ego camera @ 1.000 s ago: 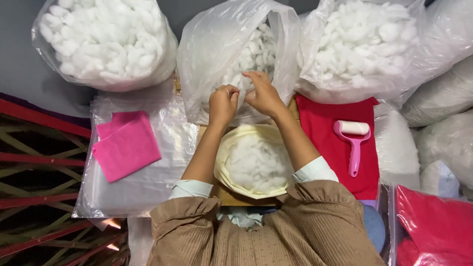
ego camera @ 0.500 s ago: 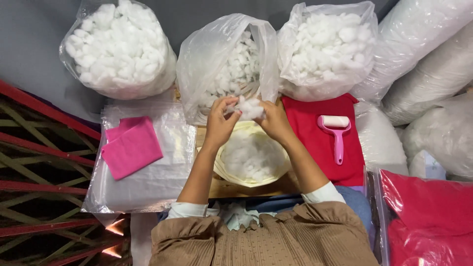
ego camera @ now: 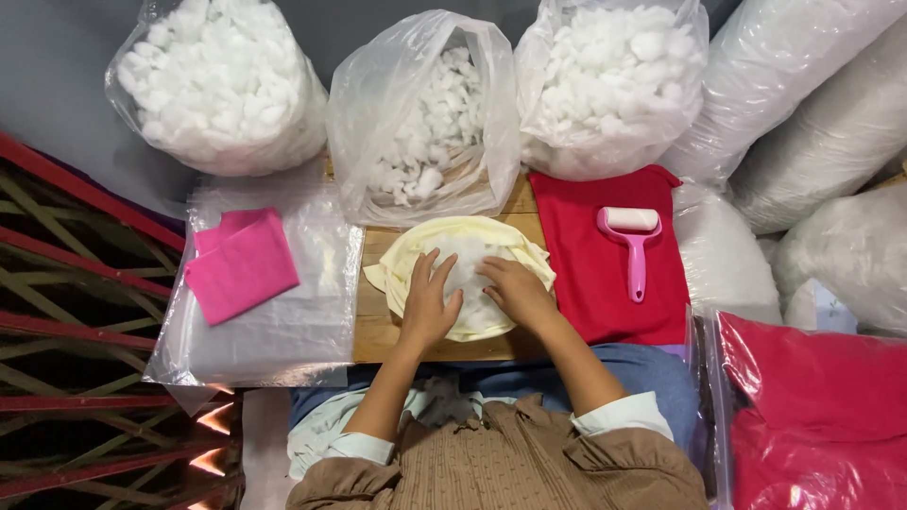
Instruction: The person stuffs a light yellow fabric pouch with white cotton-like material by hand. They repeatedly reach into large plastic bags to grab handfuls of the material, place it into the pouch, and press it down to distribute it evenly.
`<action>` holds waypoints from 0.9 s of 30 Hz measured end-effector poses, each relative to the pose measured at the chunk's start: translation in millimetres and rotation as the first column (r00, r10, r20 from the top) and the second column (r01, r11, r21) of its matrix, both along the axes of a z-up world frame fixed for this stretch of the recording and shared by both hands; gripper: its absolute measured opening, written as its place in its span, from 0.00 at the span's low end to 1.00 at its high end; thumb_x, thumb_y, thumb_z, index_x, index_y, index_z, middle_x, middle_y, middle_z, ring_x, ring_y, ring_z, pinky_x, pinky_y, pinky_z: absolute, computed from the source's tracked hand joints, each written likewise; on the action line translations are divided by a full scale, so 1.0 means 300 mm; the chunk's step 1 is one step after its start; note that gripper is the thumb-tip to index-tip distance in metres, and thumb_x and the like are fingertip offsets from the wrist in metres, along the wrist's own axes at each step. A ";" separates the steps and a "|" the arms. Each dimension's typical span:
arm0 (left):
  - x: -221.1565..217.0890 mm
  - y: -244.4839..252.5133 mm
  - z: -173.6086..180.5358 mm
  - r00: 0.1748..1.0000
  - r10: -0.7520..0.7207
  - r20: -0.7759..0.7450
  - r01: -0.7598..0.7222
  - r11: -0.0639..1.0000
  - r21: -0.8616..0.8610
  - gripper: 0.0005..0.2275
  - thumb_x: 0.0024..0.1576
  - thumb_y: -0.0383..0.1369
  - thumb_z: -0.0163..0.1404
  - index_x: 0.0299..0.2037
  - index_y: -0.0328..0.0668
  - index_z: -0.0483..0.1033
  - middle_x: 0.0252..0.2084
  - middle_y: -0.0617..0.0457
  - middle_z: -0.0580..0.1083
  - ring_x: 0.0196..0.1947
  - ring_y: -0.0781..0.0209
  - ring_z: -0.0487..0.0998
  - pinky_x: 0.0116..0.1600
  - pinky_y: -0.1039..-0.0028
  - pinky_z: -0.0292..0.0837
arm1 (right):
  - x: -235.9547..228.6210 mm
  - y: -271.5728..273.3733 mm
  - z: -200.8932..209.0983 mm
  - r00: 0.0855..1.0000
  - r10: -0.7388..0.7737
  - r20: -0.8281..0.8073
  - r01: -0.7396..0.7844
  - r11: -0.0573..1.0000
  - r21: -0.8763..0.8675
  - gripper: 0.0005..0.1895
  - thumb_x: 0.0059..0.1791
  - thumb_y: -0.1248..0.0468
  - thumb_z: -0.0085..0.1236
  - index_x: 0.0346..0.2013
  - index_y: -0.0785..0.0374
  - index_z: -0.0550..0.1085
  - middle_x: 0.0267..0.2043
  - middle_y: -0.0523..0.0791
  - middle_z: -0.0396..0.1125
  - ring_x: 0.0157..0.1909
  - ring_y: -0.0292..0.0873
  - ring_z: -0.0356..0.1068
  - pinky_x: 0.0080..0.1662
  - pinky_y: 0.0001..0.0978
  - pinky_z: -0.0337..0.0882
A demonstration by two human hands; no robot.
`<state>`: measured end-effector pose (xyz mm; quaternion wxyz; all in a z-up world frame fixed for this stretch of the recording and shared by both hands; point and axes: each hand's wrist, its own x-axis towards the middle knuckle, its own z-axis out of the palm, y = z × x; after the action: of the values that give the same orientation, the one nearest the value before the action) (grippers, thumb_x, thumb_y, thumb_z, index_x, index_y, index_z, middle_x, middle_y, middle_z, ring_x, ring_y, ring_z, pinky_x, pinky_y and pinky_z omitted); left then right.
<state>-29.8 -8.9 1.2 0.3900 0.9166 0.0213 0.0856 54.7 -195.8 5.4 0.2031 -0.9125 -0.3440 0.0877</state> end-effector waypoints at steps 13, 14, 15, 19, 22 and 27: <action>0.060 -0.017 -0.201 0.998 -0.004 0.062 -0.010 0.974 0.226 0.14 0.50 0.23 0.58 0.45 0.49 0.81 0.50 0.55 0.76 0.65 0.51 0.68 0.68 0.64 0.66 | 0.037 -0.030 -0.031 0.981 -0.077 0.177 0.039 0.977 0.210 0.26 0.49 0.60 0.61 0.62 0.44 0.69 0.64 0.49 0.60 0.59 0.57 0.69 0.54 0.51 0.74; 0.052 -0.023 -0.192 0.995 -0.032 0.096 0.010 0.974 0.225 0.13 0.49 0.21 0.57 0.42 0.48 0.81 0.49 0.55 0.77 0.66 0.50 0.68 0.68 0.63 0.66 | 0.050 -0.017 -0.090 0.984 -0.058 0.167 0.032 0.988 0.151 0.23 0.48 0.61 0.62 0.57 0.45 0.72 0.61 0.49 0.64 0.57 0.56 0.71 0.53 0.48 0.74; 0.046 -0.030 -0.184 0.990 -0.060 0.129 0.030 0.974 0.225 0.12 0.48 0.20 0.57 0.40 0.47 0.82 0.48 0.55 0.79 0.66 0.48 0.67 0.68 0.62 0.66 | 0.063 -0.002 -0.149 0.987 -0.039 0.157 0.025 0.996 0.091 0.20 0.47 0.62 0.62 0.53 0.46 0.74 0.58 0.48 0.67 0.56 0.55 0.72 0.53 0.46 0.75; 0.025 0.017 -0.147 0.973 -0.021 0.230 -0.020 0.985 0.174 0.12 0.48 0.17 0.55 0.36 0.48 0.83 0.46 0.55 0.80 0.67 0.43 0.68 0.70 0.55 0.62 | 0.114 -0.040 -0.118 0.988 -0.122 0.097 0.097 0.968 0.231 0.15 0.45 0.66 0.60 0.46 0.46 0.76 0.49 0.45 0.72 0.53 0.52 0.74 0.53 0.44 0.75; 0.027 0.071 -0.150 0.956 0.054 0.288 -0.128 0.961 0.244 0.11 0.47 0.21 0.56 0.32 0.54 0.83 0.44 0.59 0.81 0.67 0.45 0.67 0.70 0.49 0.57 | 0.092 -0.103 -0.024 0.981 -0.183 0.065 0.142 0.904 0.403 0.18 0.43 0.69 0.62 0.44 0.46 0.78 0.44 0.44 0.73 0.49 0.55 0.75 0.50 0.47 0.74; 0.038 0.117 -0.166 0.962 0.250 0.111 -0.271 0.929 0.253 0.14 0.54 0.23 0.54 0.45 0.54 0.84 0.54 0.56 0.78 0.71 0.42 0.62 0.72 0.45 0.52 | 0.066 -0.141 0.027 0.939 -0.341 -0.041 0.310 0.792 0.526 0.22 0.42 0.68 0.61 0.49 0.44 0.78 0.42 0.46 0.73 0.47 0.55 0.75 0.47 0.44 0.74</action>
<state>-18.3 26.3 -48.6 0.2492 0.9456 0.1161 0.1737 74.4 -238.1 13.4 0.4466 -0.8697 -0.1980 -0.0712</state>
